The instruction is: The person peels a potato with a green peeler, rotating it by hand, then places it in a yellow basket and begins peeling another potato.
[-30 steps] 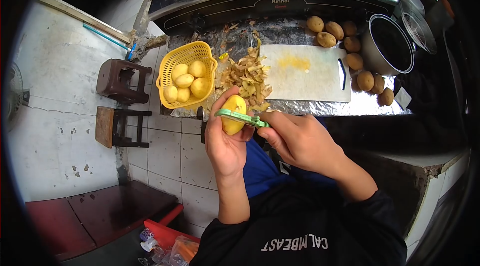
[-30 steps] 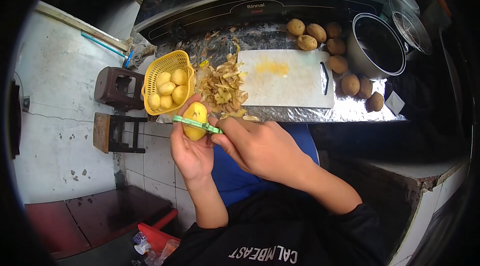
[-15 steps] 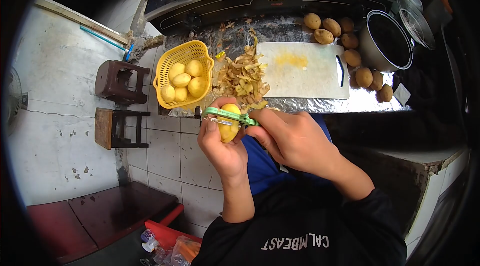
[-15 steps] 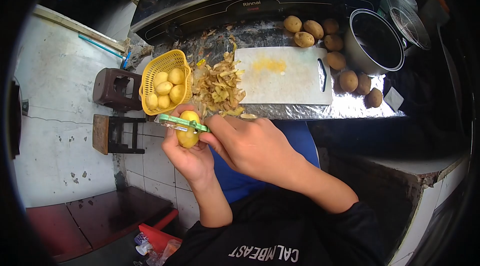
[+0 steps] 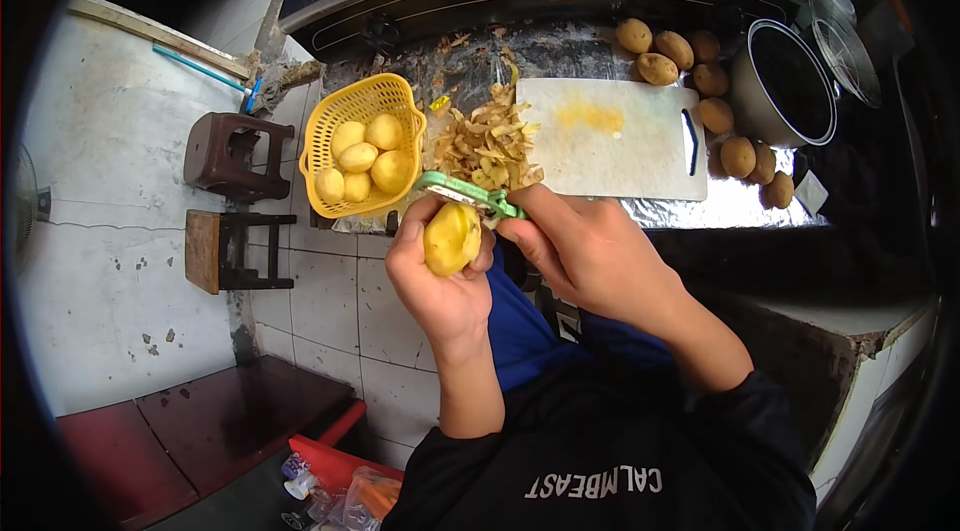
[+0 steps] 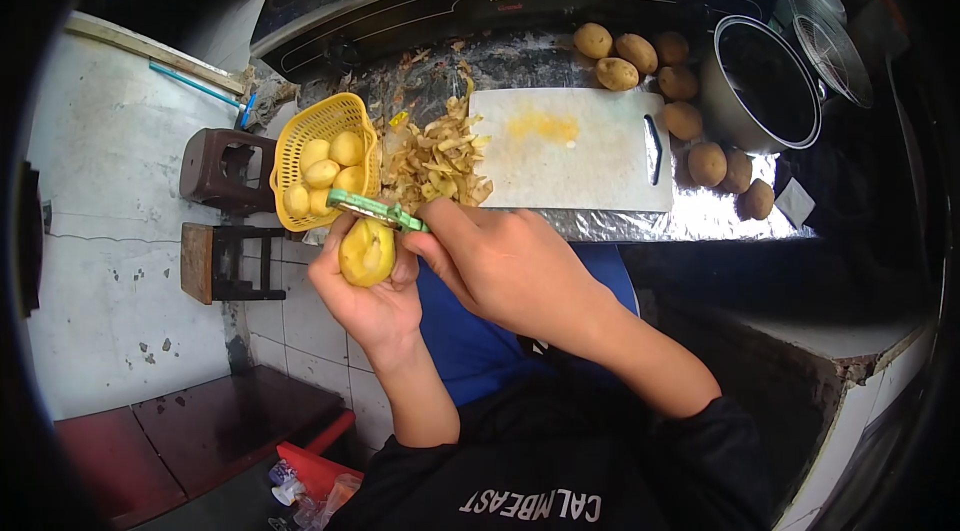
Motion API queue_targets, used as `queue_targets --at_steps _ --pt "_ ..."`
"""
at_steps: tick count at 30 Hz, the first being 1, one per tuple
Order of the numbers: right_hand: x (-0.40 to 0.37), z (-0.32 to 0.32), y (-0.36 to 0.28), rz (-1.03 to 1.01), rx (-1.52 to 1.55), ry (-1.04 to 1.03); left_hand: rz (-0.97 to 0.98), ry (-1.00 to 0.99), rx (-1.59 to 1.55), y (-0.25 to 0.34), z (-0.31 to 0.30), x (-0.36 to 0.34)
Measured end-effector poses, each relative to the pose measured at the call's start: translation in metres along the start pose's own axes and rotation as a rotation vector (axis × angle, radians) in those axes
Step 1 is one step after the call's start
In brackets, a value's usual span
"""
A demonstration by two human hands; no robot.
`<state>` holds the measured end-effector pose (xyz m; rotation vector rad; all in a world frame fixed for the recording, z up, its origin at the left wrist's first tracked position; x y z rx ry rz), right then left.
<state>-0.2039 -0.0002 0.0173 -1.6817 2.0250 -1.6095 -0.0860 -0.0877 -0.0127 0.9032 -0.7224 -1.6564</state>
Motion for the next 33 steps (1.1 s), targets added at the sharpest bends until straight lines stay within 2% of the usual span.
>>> queue_targets --at_steps 2,3,6,7,12,14,21,23,26,30,32,33 --pt "0.007 0.013 0.015 0.05 -0.026 0.06 -0.094 0.008 0.026 -0.009 0.007 0.015" --pt "0.013 0.019 0.022 0.056 -0.045 0.074 -0.118 -0.084 0.066 -0.012 0.008 0.024" --pt "0.028 0.029 0.043 0.054 -0.086 0.117 -0.089 -0.072 0.059 -0.017 0.013 0.031" --pt "0.033 0.029 0.047 0.078 -0.077 0.108 -0.148 -0.124 0.02 -0.016 0.013 0.032" --pt "0.043 0.023 0.057 0.015 -0.101 0.146 -0.141 -0.094 0.025 -0.015 0.009 0.047" --pt "0.046 0.021 0.06 -0.025 -0.171 0.131 -0.142 -0.004 0.044 -0.017 0.008 0.051" --pt "0.049 0.02 0.064 -0.006 -0.177 0.158 -0.1 0.048 0.109 -0.025 0.003 0.053" --pt "0.049 0.023 0.064 0.023 -0.116 0.187 -0.122 -0.075 0.294 -0.024 0.004 0.049" --pt "0.05 0.024 0.062 -0.004 -0.09 0.188 -0.093 -0.187 0.32 -0.031 0.005 0.049" --pt "0.049 0.02 0.059 0.022 -0.064 0.148 -0.057 -0.076 0.341 -0.032 0.009 0.05" --pt "0.05 0.016 0.057 0.084 -0.022 0.165 -0.067 -0.102 0.316 -0.029 0.008 0.05" --pt "0.049 0.012 0.054 0.084 -0.017 0.164 -0.13 -0.047 0.237 -0.029 0.009 0.048"
Point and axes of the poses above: each hand's wrist, its own x-axis towards the middle knuckle, its own z-axis out of the palm, y = z × x, the point moved 2 cm from there along x, towards the middle knuckle, and after that the axes turned 15 degrees about y, right-handed, at the moved point
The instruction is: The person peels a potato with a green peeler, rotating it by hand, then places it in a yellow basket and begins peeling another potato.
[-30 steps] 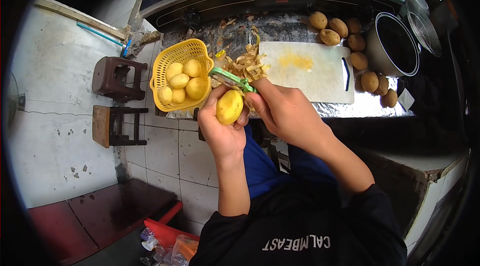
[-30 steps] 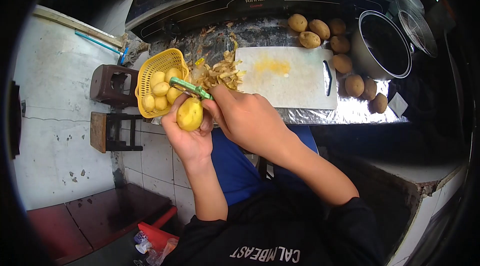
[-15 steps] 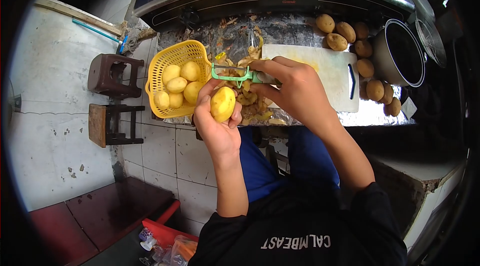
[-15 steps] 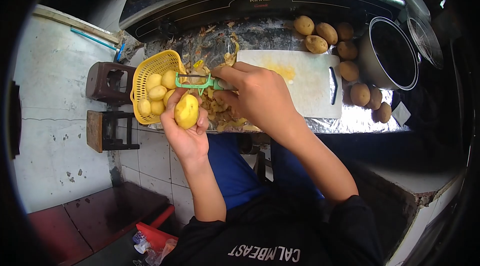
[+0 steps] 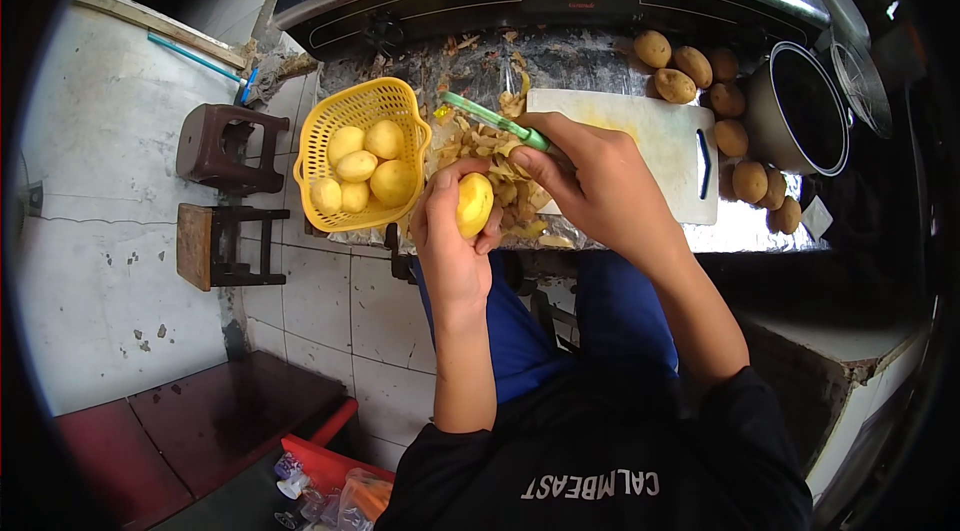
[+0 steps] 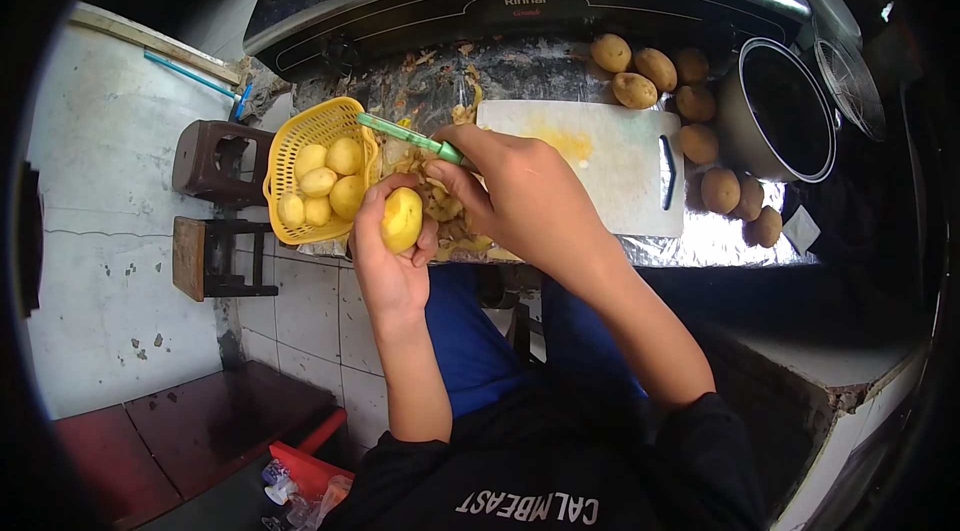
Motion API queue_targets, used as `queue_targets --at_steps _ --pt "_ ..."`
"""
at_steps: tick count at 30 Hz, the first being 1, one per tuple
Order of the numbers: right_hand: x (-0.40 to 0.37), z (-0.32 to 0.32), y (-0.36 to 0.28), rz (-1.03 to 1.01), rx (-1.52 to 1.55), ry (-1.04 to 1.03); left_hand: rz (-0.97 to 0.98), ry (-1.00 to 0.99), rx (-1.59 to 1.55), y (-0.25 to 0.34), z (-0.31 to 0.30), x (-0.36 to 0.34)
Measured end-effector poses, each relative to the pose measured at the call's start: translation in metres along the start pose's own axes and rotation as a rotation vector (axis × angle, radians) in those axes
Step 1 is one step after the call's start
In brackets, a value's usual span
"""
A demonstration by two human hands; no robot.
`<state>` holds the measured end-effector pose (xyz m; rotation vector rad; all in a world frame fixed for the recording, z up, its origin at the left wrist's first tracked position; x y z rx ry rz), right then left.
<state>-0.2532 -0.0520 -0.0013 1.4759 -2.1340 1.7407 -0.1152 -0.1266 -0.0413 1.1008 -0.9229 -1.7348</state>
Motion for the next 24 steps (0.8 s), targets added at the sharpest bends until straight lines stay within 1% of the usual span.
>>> queue_targets --at_steps 1,2,3,5,7,9,10,12,16,19,20,22,24 --pt "-0.003 -0.004 -0.003 0.055 0.014 -0.098 -0.066 0.043 -0.084 0.0 0.0 -0.001" --pt "-0.008 -0.005 -0.007 0.108 0.027 -0.195 -0.103 -0.027 -0.13 0.0 -0.004 0.001" --pt "-0.015 -0.005 -0.012 0.106 0.028 -0.195 -0.101 -0.026 -0.131 0.002 -0.001 -0.001" --pt "-0.033 -0.004 -0.022 0.126 0.072 -0.209 -0.17 0.124 -0.216 0.005 0.003 -0.006" --pt "-0.045 -0.002 -0.024 0.127 0.1 -0.212 -0.197 0.099 -0.222 0.001 0.001 -0.006" --pt "-0.051 -0.004 -0.03 0.109 -0.003 -0.267 -0.144 0.073 -0.259 0.0 0.002 -0.007" --pt "-0.053 -0.003 -0.031 0.062 -0.007 -0.239 -0.144 0.072 -0.257 0.001 0.003 -0.009" --pt "-0.056 -0.003 -0.034 0.049 -0.025 -0.245 -0.109 0.113 -0.245 0.006 0.006 -0.013" --pt "-0.056 -0.002 -0.034 0.005 -0.037 -0.227 -0.079 0.109 -0.258 0.005 0.007 -0.016" --pt "-0.053 -0.001 -0.031 -0.011 -0.048 -0.211 -0.104 0.091 -0.281 0.004 0.007 -0.018" --pt "-0.051 -0.001 -0.031 -0.007 -0.048 -0.21 -0.142 0.106 -0.29 0.005 0.006 -0.021" --pt "-0.043 -0.001 -0.03 0.037 -0.02 -0.2 -0.179 0.118 -0.299 0.007 0.008 -0.023" --pt "-0.04 0.0 -0.029 0.048 -0.018 -0.182 -0.178 0.193 -0.261 0.009 0.008 -0.024"
Point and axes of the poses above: each hand's wrist, its own x-axis towards the middle knuckle, its own z-axis out of the palm, y = z × x, the point moved 2 cm from there along x, towards the middle knuckle, and after that the axes turned 15 degrees about y, right-handed, at the moved point
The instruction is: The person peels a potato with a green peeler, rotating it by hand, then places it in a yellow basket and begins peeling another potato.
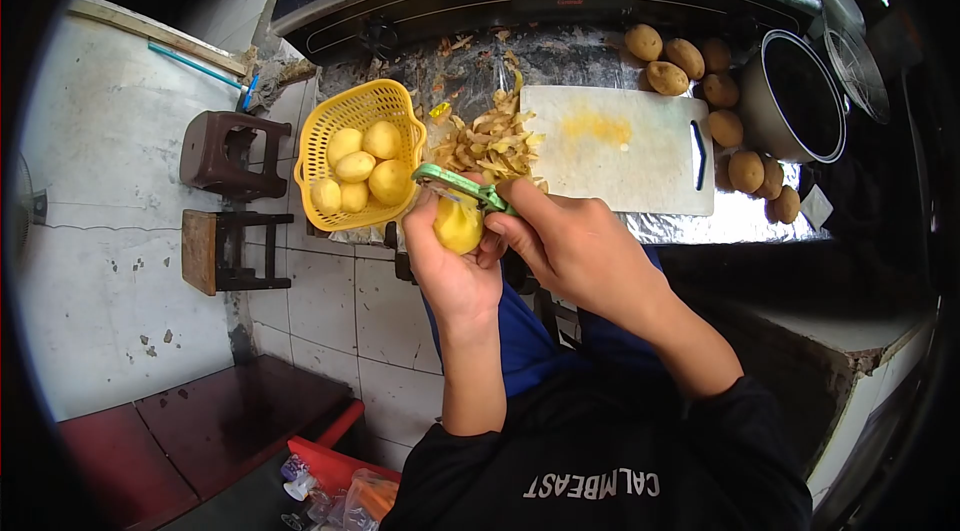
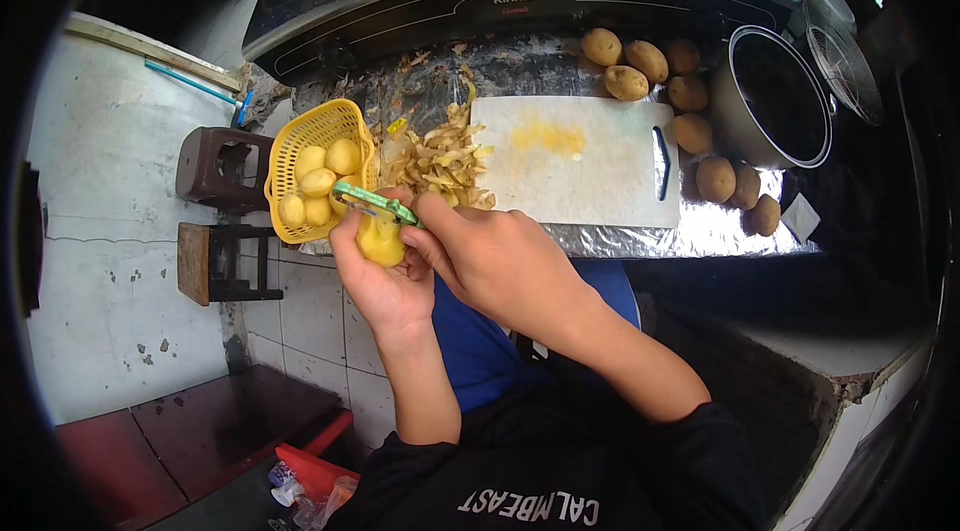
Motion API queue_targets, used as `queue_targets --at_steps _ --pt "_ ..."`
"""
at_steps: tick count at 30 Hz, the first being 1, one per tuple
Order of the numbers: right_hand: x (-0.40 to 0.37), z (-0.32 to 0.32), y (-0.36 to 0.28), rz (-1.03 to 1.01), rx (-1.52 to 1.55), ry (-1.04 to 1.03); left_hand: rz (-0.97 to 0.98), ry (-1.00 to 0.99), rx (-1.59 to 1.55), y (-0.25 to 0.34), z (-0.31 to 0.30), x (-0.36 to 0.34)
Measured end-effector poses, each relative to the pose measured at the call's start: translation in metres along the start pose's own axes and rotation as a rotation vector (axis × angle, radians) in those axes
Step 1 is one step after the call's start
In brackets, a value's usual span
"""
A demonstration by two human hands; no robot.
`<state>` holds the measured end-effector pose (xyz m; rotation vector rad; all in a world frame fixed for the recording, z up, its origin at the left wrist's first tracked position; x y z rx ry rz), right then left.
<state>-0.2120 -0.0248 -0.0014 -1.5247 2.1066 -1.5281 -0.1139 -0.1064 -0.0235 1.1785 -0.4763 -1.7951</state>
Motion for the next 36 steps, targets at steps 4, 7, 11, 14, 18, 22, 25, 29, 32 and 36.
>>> queue_targets --at_steps 4,7,11,14,18,22,25,29,32,36 --pt "0.009 -0.002 0.01 0.034 0.062 0.012 0.048 -0.253 0.012 -0.001 -0.011 0.005" --pt "0.014 -0.005 0.01 0.104 0.056 0.034 0.035 -0.194 -0.003 0.001 -0.007 0.01" --pt "0.022 -0.001 0.02 -0.097 -0.156 0.143 0.036 -0.225 0.092 0.003 -0.013 0.019" --pt "0.028 -0.005 0.02 -0.117 -0.294 0.112 0.02 -0.211 0.008 0.004 -0.015 0.023" --pt "0.029 -0.005 0.02 -0.08 -0.278 0.112 0.08 -0.178 0.039 0.008 -0.019 0.025" --pt "0.028 0.002 0.026 -0.053 -0.172 0.123 0.076 -0.273 0.02 0.007 -0.021 0.028" --pt "0.031 0.004 0.025 -0.03 -0.073 0.129 0.124 -0.3 0.026 0.007 -0.02 0.023" --pt "0.031 -0.002 0.016 0.038 0.105 -0.016 0.232 -0.411 0.113 0.013 -0.021 0.022" --pt "0.025 -0.003 0.012 -0.076 -0.03 -0.073 0.367 -0.457 0.273 0.017 -0.023 0.017" --pt "0.022 -0.009 0.007 -0.105 -0.123 -0.186 0.461 -0.469 0.34 0.023 -0.022 0.011"
Point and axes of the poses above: each hand's wrist, its own x-axis towards the middle knuckle, its own z-axis out of the palm, y = z × x, the point moved 2 cm from there along x, towards the middle knuckle, and after that the axes turned 15 degrees about y, right-handed, at the moved point
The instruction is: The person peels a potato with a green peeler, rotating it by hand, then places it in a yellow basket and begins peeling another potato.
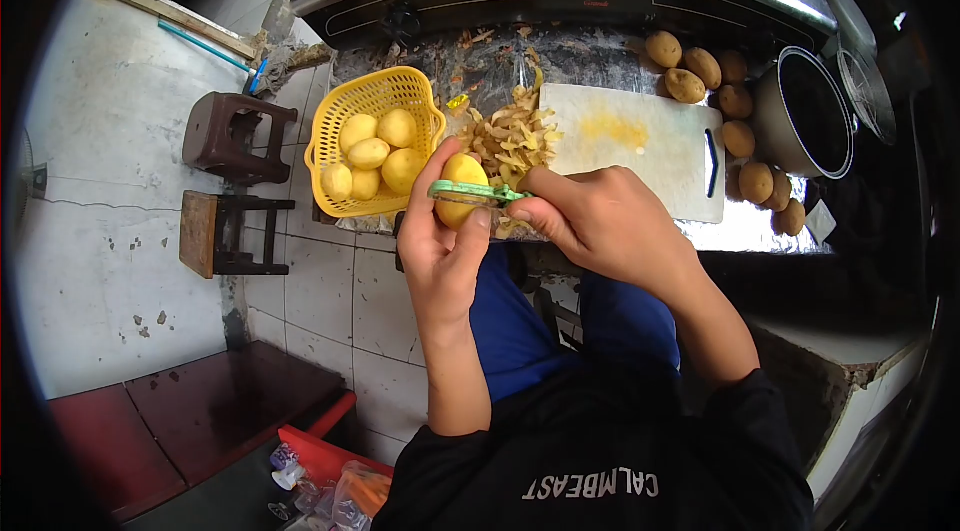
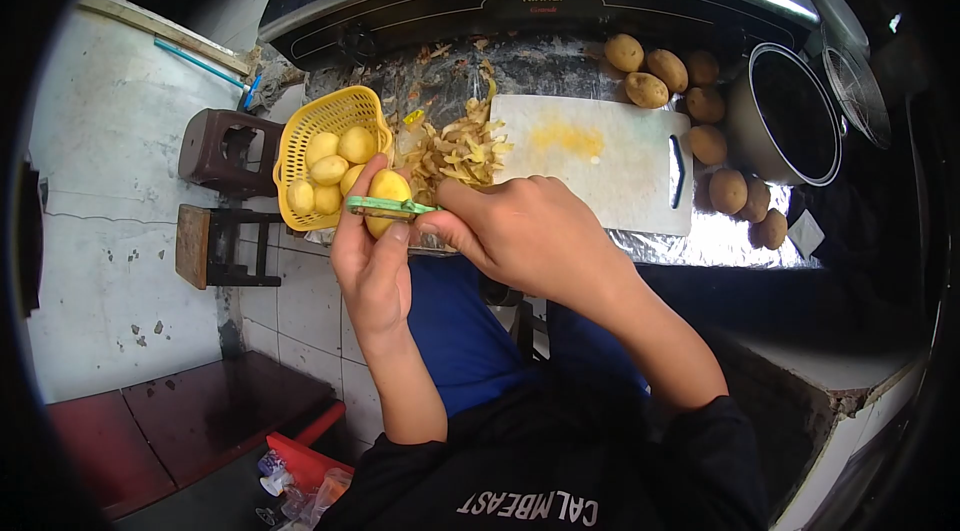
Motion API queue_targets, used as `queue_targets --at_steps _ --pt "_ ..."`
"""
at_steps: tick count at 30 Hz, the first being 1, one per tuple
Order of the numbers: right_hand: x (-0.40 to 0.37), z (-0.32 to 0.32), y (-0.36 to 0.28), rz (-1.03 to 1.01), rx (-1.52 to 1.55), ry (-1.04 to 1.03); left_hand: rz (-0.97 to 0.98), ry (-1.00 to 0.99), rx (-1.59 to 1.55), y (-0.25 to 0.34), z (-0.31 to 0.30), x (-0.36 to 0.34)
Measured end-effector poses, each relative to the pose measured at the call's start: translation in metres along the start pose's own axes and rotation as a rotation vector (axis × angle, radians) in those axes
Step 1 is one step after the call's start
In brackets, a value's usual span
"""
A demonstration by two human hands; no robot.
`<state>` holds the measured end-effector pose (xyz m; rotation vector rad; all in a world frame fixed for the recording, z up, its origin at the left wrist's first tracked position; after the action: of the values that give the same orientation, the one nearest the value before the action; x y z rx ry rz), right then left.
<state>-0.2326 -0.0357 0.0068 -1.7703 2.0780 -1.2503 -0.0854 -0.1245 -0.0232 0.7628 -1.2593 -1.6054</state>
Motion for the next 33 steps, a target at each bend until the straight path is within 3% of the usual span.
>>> queue_targets --at_steps 6,10,15,19,21,26,29,33 --pt "-0.003 0.0 -0.003 -0.036 -0.059 0.009 0.066 -0.006 0.048 0.006 -0.001 -0.001" --pt "0.0 0.01 0.002 -0.044 -0.031 0.12 0.115 -0.035 0.065 0.006 -0.004 0.001" --pt "0.004 0.009 0.002 -0.039 -0.024 0.137 0.095 0.023 0.014 0.003 0.0 -0.009" --pt "0.008 0.014 0.01 -0.007 -0.087 0.27 0.077 -0.026 0.041 0.0 -0.004 -0.007" --pt "0.01 0.013 0.012 0.022 -0.079 0.334 -0.02 -0.023 0.034 0.0 -0.007 -0.009" --pt "0.012 0.008 0.013 -0.021 -0.034 0.437 0.07 -0.006 0.065 -0.004 -0.01 0.0" --pt "0.014 0.005 0.017 0.102 0.031 0.344 0.039 0.061 0.07 0.002 -0.003 -0.002" --pt "0.013 0.005 0.022 0.032 0.021 0.402 -0.035 0.085 -0.091 0.0 0.002 0.001"
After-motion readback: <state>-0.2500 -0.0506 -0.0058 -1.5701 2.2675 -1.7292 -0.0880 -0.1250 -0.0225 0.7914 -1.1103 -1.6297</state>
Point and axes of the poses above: each hand's wrist, its own x-axis towards the middle knuckle, its own z-axis out of the palm, y = z × x, the point moved 2 cm from there along x, towards the middle knuckle, and after that the axes turned 15 degrees about y, right-handed, at the moved point
